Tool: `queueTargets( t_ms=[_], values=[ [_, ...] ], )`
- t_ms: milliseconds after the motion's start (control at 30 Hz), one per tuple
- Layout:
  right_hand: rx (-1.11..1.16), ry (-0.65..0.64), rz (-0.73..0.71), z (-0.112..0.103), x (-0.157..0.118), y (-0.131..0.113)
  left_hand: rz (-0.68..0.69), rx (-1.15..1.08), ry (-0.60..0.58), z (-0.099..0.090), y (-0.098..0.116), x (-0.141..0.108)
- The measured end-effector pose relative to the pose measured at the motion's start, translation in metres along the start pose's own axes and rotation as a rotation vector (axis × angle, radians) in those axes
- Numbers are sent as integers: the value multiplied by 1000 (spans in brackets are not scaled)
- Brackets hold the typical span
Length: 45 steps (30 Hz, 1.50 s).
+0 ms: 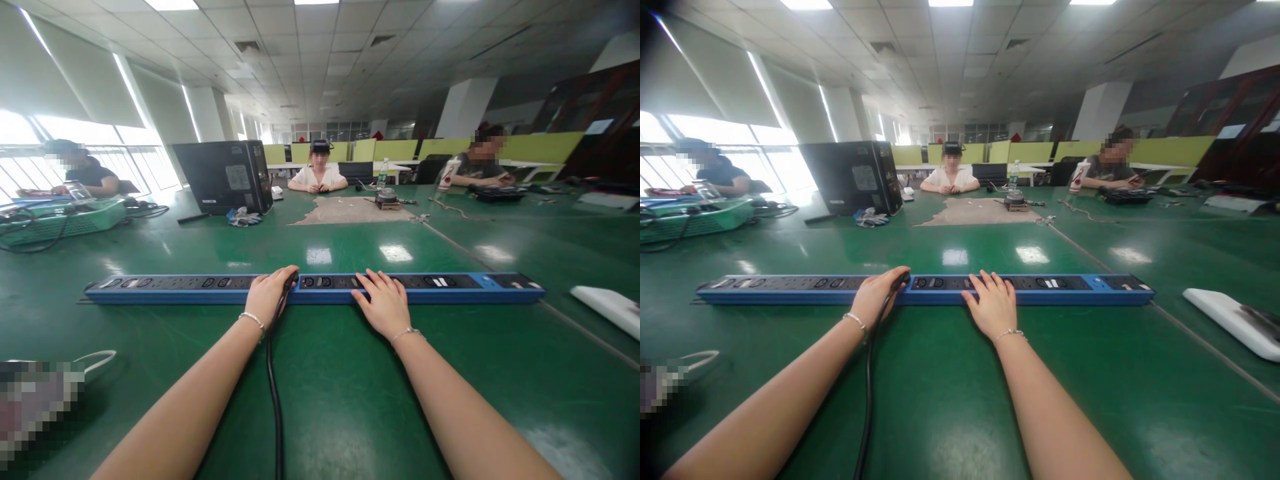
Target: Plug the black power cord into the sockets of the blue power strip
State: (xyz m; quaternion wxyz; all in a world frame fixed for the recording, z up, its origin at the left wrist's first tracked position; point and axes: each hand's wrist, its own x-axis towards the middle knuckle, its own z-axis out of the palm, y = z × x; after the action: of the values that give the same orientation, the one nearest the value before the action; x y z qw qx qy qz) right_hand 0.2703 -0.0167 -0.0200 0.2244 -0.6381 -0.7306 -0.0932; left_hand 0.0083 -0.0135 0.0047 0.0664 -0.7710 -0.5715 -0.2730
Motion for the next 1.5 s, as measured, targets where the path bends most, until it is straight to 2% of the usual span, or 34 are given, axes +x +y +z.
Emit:
queueTargets(
  t_ms=[167,367,667,767,867,967,1067,1167,1333,1500],
  values=[
    [-2,-7,-1,-1,0,-1,-37,69,22,1,0,-3],
    [8,-1,5,0,0,-1,-18,99,-71,-4,-1,-3],
    [32,-5,3,-2,-1,-6,-15,81,-114,-6,-1,-5],
    [125,14,-127,-3,-3,-26,-5,86,-132,-4,0,-7],
    [260,34,-304,1,-1,-61,-16,76,-125,-1,0,-9],
    [397,63,-363,12,7,-101,-15,75,-127,2,-2,-10],
    [465,52,-381,24,17,-129,-9,97,-142,5,-5,-11],
    [463,58,-344,30,25,-141,-6,113,-122,9,-8,-11],
    [435,80,-279,28,29,-143,-25,122,-68,13,-8,-11],
    [441,109,-280,33,29,-144,-29,233,-106,11,-6,-14]
  ],
)
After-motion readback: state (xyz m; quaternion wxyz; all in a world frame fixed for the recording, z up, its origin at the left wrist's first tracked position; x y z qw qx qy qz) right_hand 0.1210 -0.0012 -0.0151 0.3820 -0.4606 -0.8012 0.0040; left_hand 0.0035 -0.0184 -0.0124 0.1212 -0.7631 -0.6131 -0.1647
